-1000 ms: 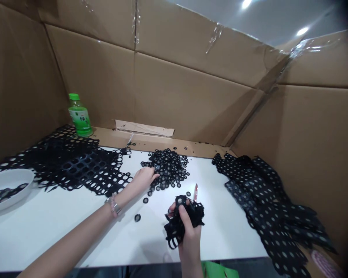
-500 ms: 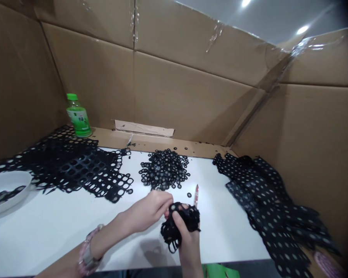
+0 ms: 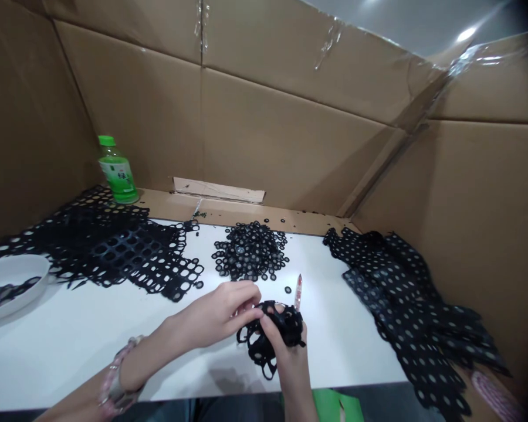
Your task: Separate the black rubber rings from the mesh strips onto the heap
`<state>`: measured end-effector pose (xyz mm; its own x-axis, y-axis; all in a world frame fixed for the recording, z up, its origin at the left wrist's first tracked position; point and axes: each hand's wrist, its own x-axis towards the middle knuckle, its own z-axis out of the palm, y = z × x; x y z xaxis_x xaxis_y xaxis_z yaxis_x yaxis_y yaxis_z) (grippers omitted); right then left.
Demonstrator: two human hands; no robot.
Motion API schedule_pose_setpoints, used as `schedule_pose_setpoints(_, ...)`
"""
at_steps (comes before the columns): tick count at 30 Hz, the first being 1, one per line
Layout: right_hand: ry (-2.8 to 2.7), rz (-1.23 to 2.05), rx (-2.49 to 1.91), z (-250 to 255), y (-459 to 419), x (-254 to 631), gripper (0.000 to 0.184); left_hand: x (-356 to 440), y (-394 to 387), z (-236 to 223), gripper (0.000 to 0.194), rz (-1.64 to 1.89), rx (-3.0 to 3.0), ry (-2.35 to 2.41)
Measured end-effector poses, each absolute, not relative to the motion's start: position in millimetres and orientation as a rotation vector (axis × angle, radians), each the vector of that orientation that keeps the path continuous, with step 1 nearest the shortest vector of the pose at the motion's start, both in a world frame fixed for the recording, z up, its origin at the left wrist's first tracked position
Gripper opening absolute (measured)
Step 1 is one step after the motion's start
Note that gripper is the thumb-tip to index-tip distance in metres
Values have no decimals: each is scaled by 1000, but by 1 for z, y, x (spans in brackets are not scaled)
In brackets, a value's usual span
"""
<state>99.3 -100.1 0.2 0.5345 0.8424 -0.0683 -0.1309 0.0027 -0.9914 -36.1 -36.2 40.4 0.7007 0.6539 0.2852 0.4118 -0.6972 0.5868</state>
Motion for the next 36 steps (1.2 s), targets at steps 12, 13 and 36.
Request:
schedule_pose_setpoints(12, -762, 772, -1350, -11, -105, 97, 36, -19, -45, 24, 13, 508, 2358, 987)
schedule_pose_setpoints(13, -786, 775, -1328, -11, -106, 96, 35, -19, -46, 23, 15, 547, 2311, 987)
schedule_pose_setpoints(36, -564, 1394, -769, -13, -96, 104, 30, -21, -15, 15, 30, 795, 2252, 1121)
